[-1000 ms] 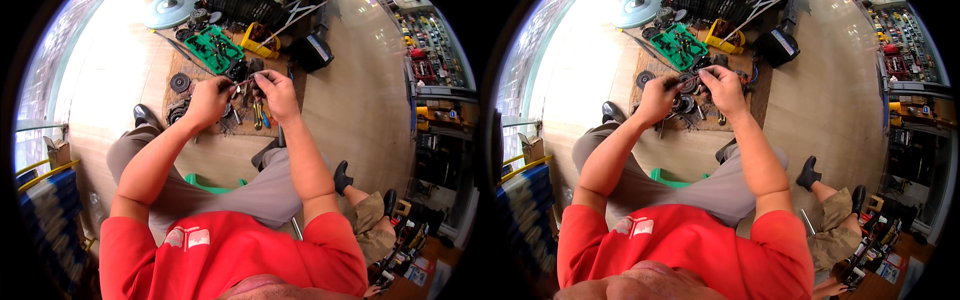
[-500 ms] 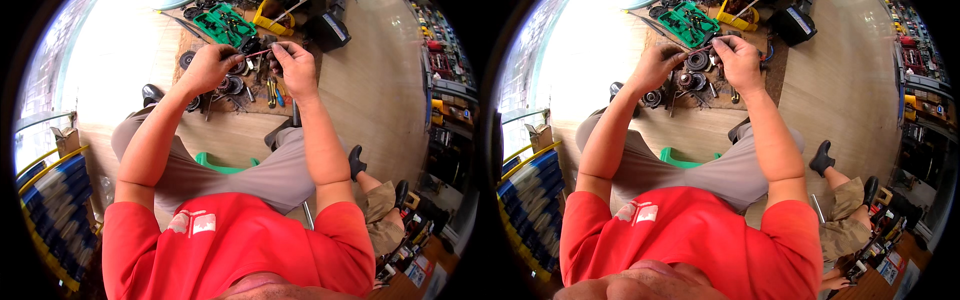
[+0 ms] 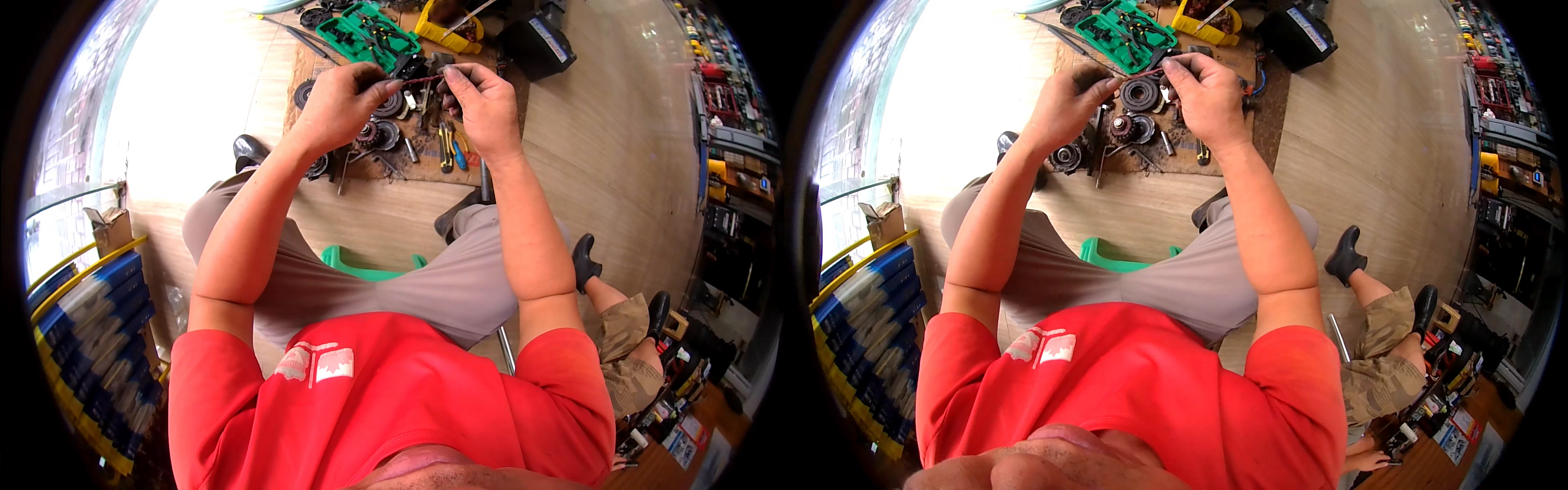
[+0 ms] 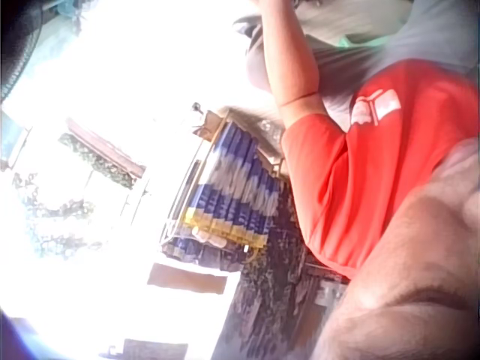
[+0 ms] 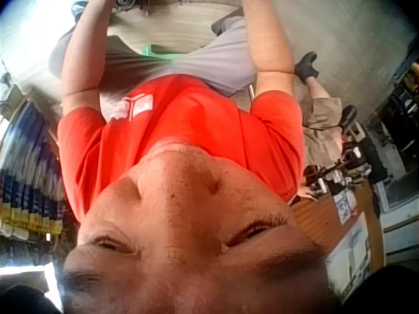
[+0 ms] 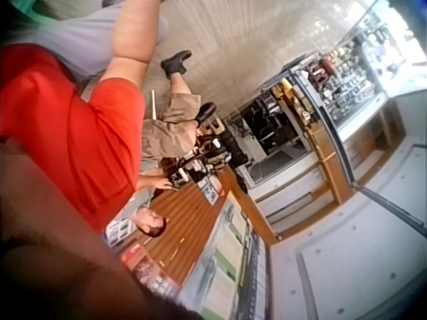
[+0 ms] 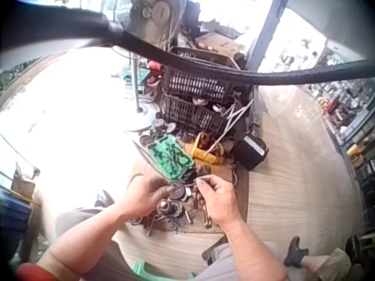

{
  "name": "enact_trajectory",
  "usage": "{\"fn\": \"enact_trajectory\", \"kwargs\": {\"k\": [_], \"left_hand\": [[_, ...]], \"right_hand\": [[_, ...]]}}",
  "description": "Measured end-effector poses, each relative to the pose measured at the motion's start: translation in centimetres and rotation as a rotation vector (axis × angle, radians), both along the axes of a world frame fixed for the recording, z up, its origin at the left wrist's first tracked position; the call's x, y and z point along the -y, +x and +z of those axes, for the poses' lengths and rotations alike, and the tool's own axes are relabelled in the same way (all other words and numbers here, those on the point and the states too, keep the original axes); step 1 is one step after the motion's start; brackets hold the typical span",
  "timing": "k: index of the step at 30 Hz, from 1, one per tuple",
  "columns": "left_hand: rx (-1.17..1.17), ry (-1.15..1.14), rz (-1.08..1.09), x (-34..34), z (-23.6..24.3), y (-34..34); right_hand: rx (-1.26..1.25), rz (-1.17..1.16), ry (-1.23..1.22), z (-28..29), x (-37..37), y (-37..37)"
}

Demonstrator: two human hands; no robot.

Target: The person cleans and reassembles internal components of an alternator by hand and using pliers.

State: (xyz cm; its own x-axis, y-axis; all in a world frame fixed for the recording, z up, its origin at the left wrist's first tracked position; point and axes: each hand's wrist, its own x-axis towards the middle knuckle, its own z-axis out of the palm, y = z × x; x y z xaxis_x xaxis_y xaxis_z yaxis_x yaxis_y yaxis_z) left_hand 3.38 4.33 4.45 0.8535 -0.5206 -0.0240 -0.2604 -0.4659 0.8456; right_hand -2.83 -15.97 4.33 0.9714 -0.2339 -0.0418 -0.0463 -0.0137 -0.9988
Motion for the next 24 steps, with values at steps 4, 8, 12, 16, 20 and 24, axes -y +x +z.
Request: {"fn": "enact_trajectory", "kwargs": {"k": [4,8,12,16,20,24], "left_hand": [[0.057,-0.051,0.11,-0.1,-0.8,0.2],[0.116,-0.014,0.153,-0.1,-0.2,0.1],[0.111,0.026,0.167,-0.2,0.1,0.2],[0.062,-0.11,0.114,-0.2,-0.8,0.3],[-0.13,-0.191,0.093,-0.1,-1.0,0.5],[-0.198,-0.196,0.083,-0.1,-0.8,0.5]], "right_hand": [[0.005,0.001,-0.112,-0.4,-0.3,0.1],[-0.001,0.032,-0.167,-0.5,-0.4,-0.2],[0.03,0.039,-0.21,0.0,-1.3,-0.7],[0.009,-0.006,-0.181,-0.1,-0.6,-0.3],[0.041,-0.004,-0.174,-0.1,-0.2,-0.2],[0.042,-0.003,-0.168,-0.1,-0.1,-0.2]]}}
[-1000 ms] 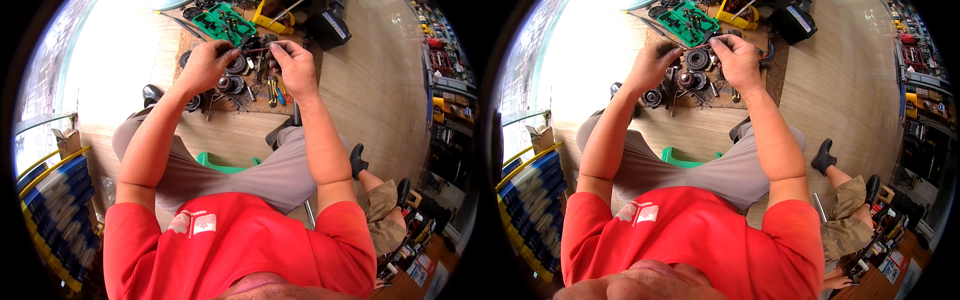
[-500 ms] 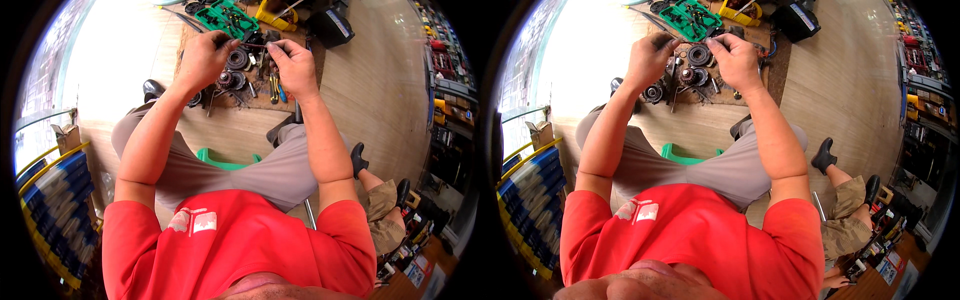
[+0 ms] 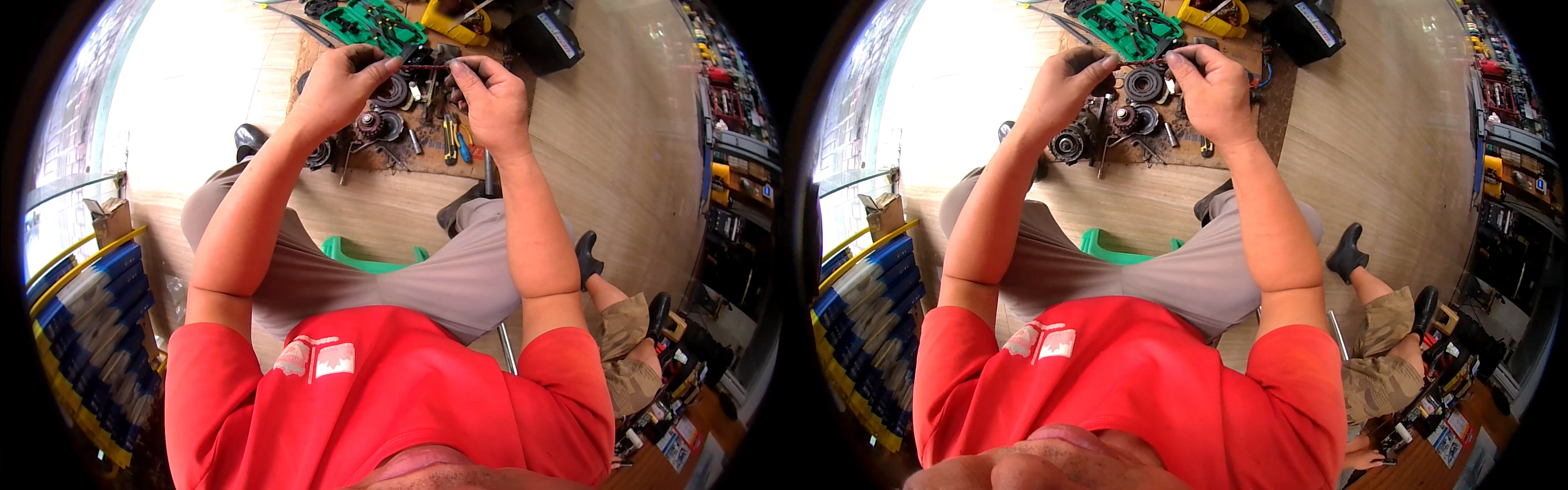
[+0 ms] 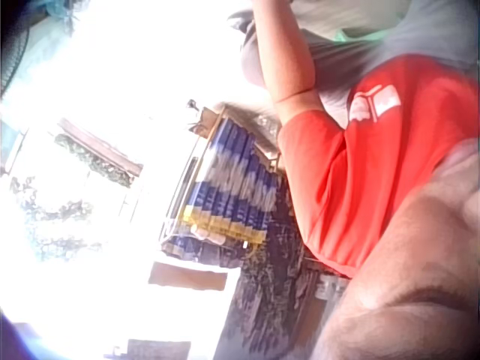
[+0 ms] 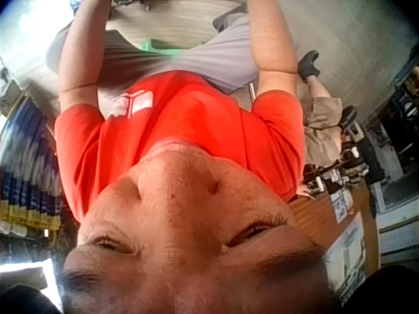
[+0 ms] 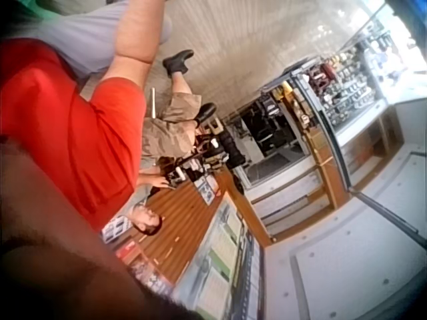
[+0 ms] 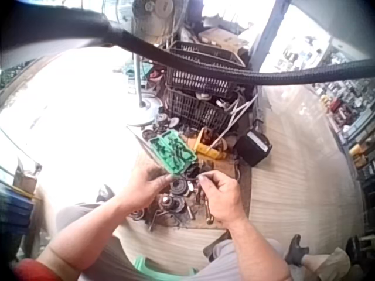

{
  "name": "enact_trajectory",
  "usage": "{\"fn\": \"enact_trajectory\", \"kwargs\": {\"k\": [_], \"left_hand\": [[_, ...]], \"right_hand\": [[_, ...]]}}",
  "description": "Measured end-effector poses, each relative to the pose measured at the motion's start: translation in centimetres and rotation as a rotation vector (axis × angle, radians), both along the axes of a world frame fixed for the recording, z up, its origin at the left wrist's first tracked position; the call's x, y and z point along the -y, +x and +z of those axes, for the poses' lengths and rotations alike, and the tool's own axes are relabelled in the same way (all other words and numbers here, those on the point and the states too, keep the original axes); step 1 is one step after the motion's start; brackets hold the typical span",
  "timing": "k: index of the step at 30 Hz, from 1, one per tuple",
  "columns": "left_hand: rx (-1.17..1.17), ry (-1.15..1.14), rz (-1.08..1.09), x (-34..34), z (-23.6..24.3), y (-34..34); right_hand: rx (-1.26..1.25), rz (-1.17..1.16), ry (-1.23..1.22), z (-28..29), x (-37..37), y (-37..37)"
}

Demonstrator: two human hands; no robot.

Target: The person cleans and reassembles internal components of an alternator by hand and using pliers.

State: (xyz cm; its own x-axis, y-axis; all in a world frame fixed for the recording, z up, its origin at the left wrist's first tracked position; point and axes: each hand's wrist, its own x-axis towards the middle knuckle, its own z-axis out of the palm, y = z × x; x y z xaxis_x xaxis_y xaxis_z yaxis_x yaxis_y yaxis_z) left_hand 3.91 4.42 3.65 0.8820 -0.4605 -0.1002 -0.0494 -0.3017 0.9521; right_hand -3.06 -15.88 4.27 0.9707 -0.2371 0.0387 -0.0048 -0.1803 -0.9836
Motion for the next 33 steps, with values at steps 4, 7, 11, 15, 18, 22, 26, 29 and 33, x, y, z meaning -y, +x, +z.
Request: {"fn": "enact_trajectory", "kwargs": {"k": [4,7,11,15,18,22,26,29,33], "left_hand": [[0.009,0.028,-0.014,0.1,-0.5,0.2],[0.038,0.022,-0.015,0.0,-0.6,0.2],[0.051,-0.08,-0.044,-0.6,-0.6,-0.5],[0.088,-0.075,-0.077,-1.2,0.5,-0.7],[0.057,0.014,-0.078,-0.1,1.6,-0.5],[-0.028,-0.096,0.012,0.5,0.1,-0.6],[-0.067,-0.152,0.055,0.5,0.2,-0.6],[-0.115,-0.216,0.053,0.2,0.0,-0.6],[-0.129,-0.23,0.019,0.1,0.7,-0.7]], "right_hand": [[0.006,0.001,-0.01,0.0,0.0,0.0],[-0.014,0.002,-0.001,-0.1,-0.1,0.1],[-0.097,-0.01,0.047,0.7,-0.8,-0.3],[-0.112,-0.007,-0.013,0.5,-0.8,0.1],[-0.128,-0.015,0.012,0.9,-0.1,-0.1],[-0.024,-0.016,-0.148,1.3,-0.1,0.2],[0.01,0.01,-0.194,1.5,0.1,0.1],[-0.019,0.019,-0.187,1.4,-0.1,0.0],[0.002,0.014,-0.189,1.5,-0.1,-0.1]]}}
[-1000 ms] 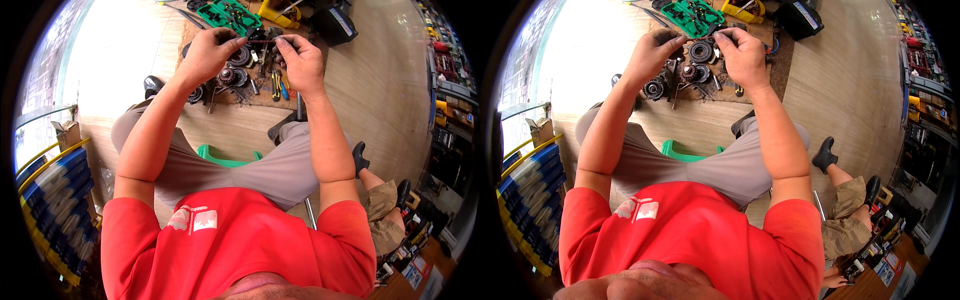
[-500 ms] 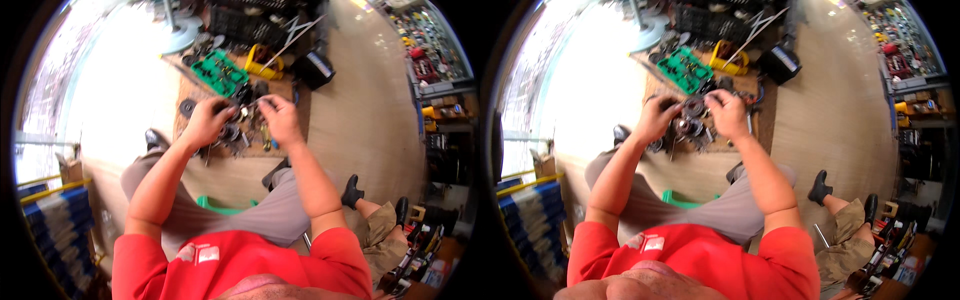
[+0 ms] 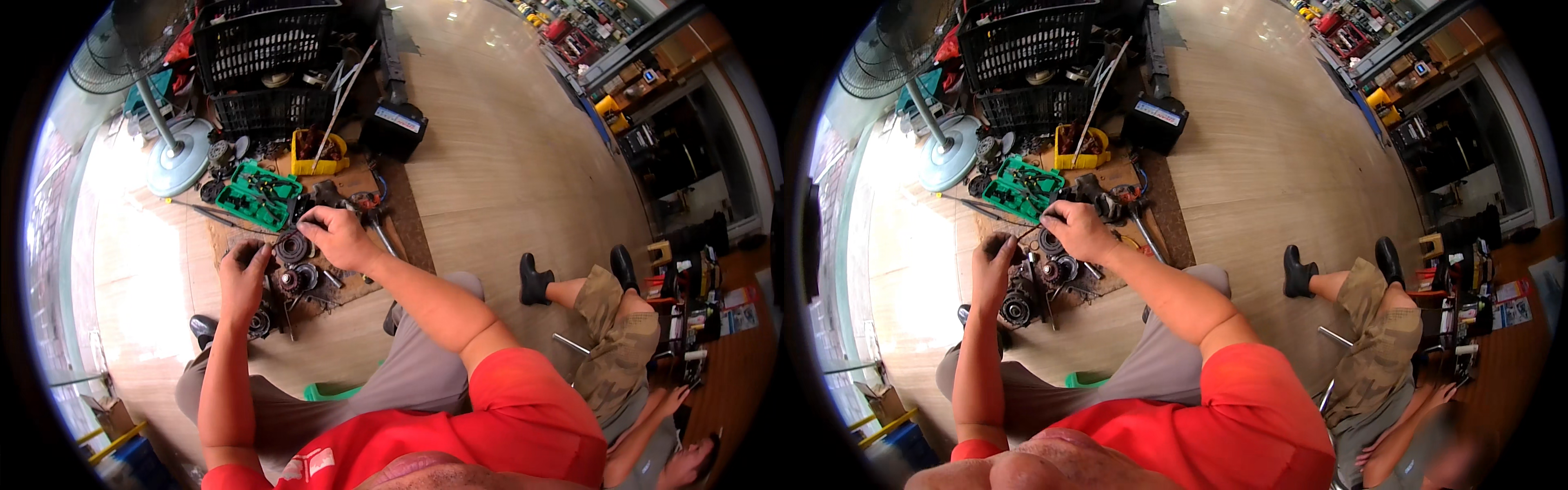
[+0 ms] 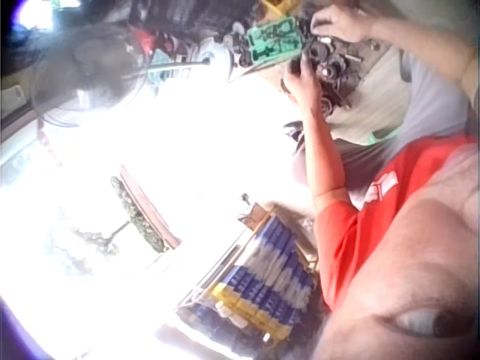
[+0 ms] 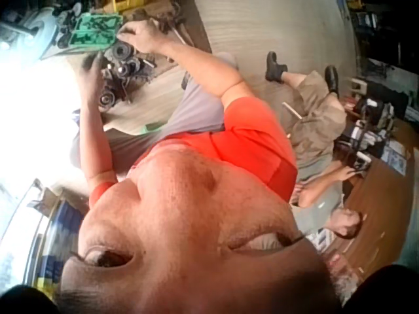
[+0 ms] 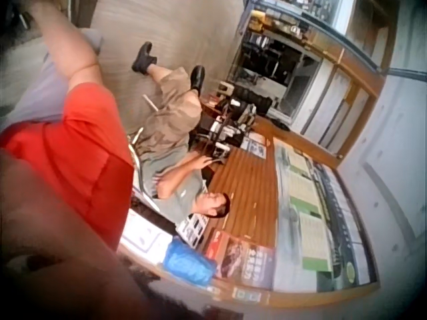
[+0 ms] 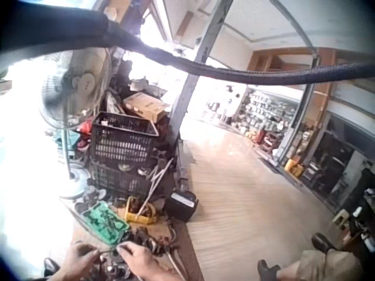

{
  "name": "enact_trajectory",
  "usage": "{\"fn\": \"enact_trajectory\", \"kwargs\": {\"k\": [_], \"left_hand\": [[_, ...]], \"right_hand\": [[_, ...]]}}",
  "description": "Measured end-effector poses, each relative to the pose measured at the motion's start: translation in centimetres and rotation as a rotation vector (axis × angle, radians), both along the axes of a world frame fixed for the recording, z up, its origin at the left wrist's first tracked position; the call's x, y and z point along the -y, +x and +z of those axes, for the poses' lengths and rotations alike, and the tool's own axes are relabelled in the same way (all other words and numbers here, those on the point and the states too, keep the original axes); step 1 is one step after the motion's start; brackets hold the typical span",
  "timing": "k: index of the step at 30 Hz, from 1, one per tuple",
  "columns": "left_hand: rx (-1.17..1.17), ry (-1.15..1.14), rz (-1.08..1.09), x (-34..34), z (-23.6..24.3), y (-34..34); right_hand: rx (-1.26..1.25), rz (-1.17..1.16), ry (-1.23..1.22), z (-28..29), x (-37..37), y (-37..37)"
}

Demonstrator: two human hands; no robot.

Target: The person cleans and reassembles internal components of an alternator by hand and using pliers.

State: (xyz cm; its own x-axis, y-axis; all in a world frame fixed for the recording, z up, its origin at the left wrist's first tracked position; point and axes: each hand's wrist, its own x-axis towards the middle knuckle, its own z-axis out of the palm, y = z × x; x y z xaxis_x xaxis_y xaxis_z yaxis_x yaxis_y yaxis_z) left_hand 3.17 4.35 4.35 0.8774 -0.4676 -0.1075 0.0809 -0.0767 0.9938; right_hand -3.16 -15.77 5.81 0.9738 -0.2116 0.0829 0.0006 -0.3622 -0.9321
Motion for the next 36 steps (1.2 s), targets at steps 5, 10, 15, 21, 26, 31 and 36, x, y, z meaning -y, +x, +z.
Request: {"fn": "enact_trajectory", "kwargs": {"k": [5,10,15,21,26,31,36], "left_hand": [[0.001,0.003,-0.013,0.8,0.0,-0.5],[0.039,0.029,-0.015,0.2,-0.7,0.0],[0.063,-0.014,-0.051,0.5,-0.4,-0.2],[0.047,-0.09,-0.098,0.3,-0.5,-0.1],[0.042,-0.109,-0.097,0.3,-0.9,-0.1],[-0.01,-0.044,-0.072,0.9,-0.8,-0.4],[-0.04,-0.035,-0.072,0.8,-1.1,-0.4]], "right_hand": [[0.054,-0.023,-0.003,-0.6,0.4,-0.2],[0.074,-0.019,0.0,-0.2,0.0,0.1],[0.092,-0.009,-0.028,0.3,0.4,-0.3],[0.044,0.012,0.016,1.1,0.6,-0.6],[0.037,0.019,0.027,1.1,0.7,-0.6],[0.048,0.0,-0.024,0.8,0.8,-0.7],[0.07,-0.018,-0.048,0.4,0.6,-0.3]]}}
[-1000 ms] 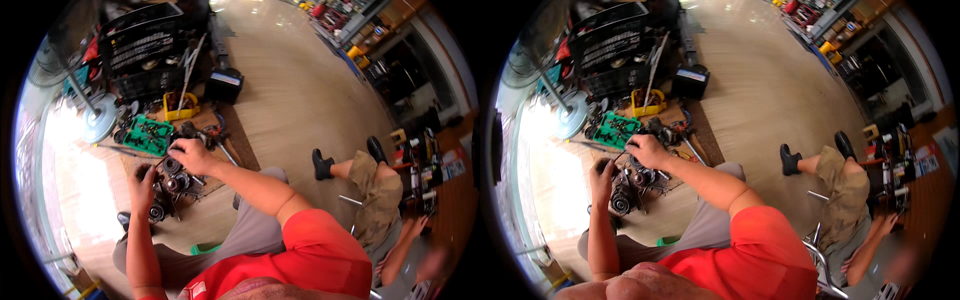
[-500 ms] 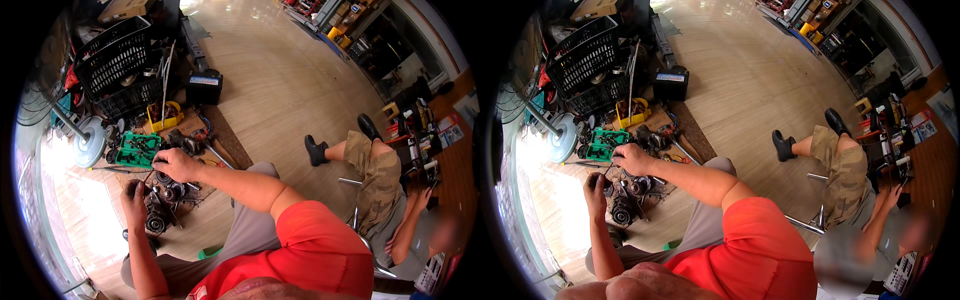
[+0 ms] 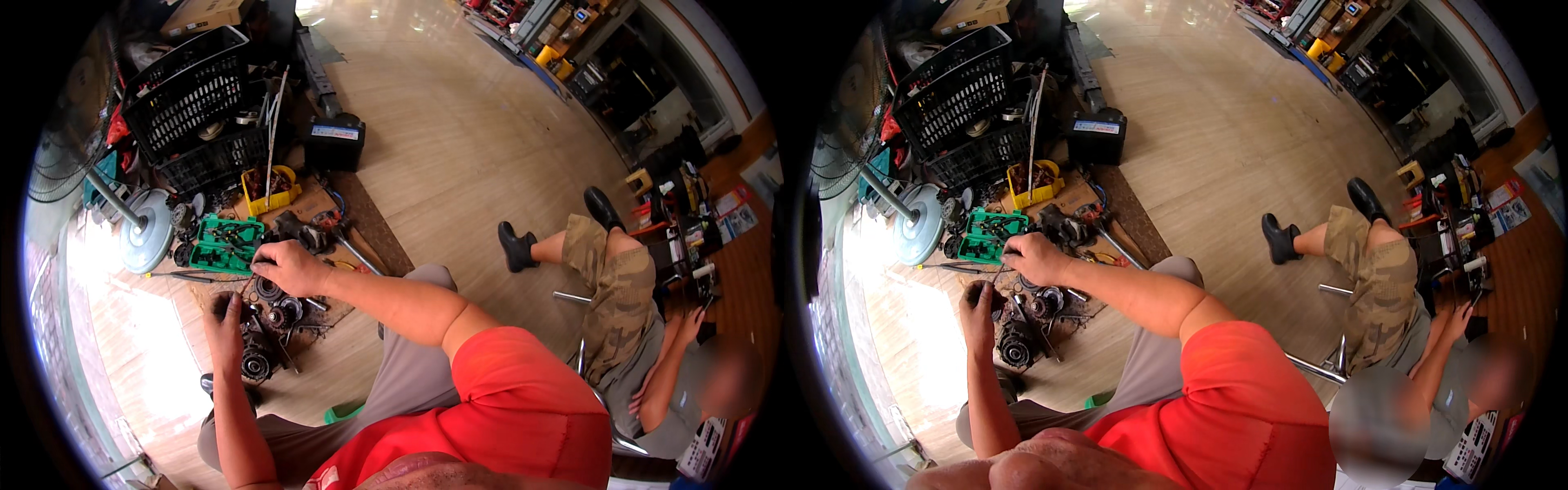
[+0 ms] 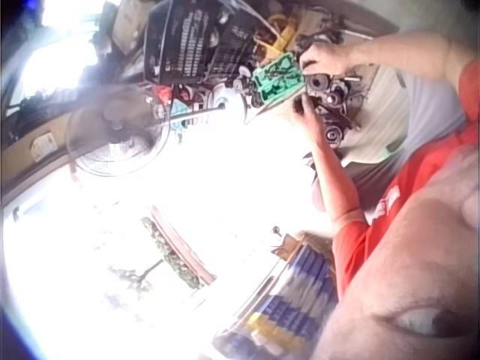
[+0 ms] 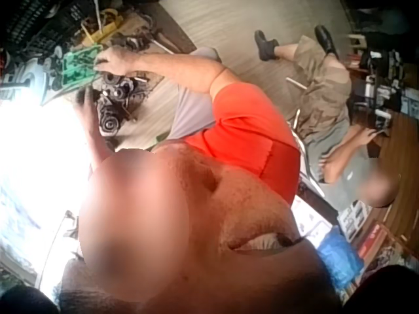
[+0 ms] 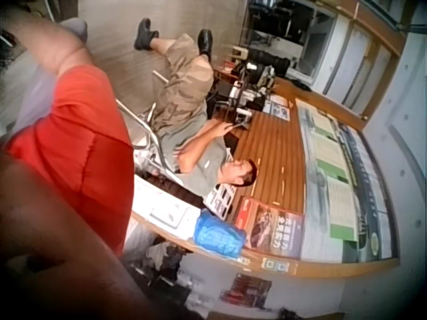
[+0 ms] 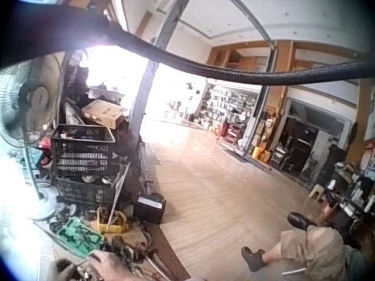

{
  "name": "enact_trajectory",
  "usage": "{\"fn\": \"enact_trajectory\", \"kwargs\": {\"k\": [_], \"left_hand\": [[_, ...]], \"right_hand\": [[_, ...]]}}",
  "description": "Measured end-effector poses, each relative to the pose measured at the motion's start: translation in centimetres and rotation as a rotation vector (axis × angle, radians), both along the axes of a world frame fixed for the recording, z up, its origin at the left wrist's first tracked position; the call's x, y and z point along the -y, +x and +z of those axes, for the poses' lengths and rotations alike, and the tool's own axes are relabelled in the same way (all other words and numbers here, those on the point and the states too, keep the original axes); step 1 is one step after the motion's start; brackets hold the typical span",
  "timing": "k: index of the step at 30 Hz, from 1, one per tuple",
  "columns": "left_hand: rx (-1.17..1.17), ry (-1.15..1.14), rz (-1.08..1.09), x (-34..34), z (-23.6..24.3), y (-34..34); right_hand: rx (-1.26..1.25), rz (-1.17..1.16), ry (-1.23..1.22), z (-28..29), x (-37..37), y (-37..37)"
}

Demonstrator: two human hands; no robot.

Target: The person cleans and reassembles internal components of an alternator by hand and using pliers.

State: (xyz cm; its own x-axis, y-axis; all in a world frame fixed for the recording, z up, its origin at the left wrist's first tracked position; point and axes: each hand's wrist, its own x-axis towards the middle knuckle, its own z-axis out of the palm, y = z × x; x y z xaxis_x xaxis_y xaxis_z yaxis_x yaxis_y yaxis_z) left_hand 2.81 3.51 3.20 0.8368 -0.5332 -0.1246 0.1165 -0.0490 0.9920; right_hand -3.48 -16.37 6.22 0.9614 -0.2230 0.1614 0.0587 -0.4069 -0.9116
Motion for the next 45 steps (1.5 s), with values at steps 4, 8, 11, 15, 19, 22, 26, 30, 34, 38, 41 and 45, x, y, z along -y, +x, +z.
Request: {"fn": "enact_trajectory", "kwargs": {"k": [4,8,11,15,19,22,26,30,34,38,41,45], "left_hand": [[0.006,0.009,-0.021,0.0,-0.5,0.0],[0.049,0.074,-0.034,0.4,0.0,-0.1],[0.074,0.09,-0.027,0.2,0.1,-0.1],[0.084,0.087,0.007,0.2,-0.2,-0.1],[0.146,0.129,0.005,0.2,-0.2,-0.1],[0.125,0.126,-0.003,0.3,-0.3,-0.1],[0.163,0.15,-0.011,0.3,0.1,-0.3],[0.179,0.169,0.013,0.1,0.7,-0.4],[0.19,0.153,0.05,-0.1,-0.3,-0.2],[0.195,0.167,0.045,0.1,-0.2,-0.1],[0.172,0.163,0.047,0.2,0.6,-0.3],[0.162,0.144,0.062,0.1,0.5,-0.4]], "right_hand": [[-0.015,0.002,0.02,-0.3,-0.2,0.3],[-0.016,0.018,0.004,-0.6,-0.1,0.3],[-0.033,0.039,0.001,-0.9,-0.1,0.5],[-0.066,0.045,-0.002,-0.2,-0.2,0.2],[-0.105,0.044,0.007,0.4,-0.4,0.0],[-0.12,0.047,-0.004,1.0,-0.5,-0.1],[-0.065,0.038,-0.017,0.5,-0.6,0.0],[-0.042,0.046,-0.016,-0.2,-0.6,0.1],[-0.052,0.049,-0.017,0.0,-0.9,0.1],[-0.047,0.061,-0.02,-0.2,-0.7,0.1],[-0.059,0.062,-0.021,-0.1,-0.6,0.1],[-0.061,0.063,-0.043,0.1,-0.8,0.1]]}}
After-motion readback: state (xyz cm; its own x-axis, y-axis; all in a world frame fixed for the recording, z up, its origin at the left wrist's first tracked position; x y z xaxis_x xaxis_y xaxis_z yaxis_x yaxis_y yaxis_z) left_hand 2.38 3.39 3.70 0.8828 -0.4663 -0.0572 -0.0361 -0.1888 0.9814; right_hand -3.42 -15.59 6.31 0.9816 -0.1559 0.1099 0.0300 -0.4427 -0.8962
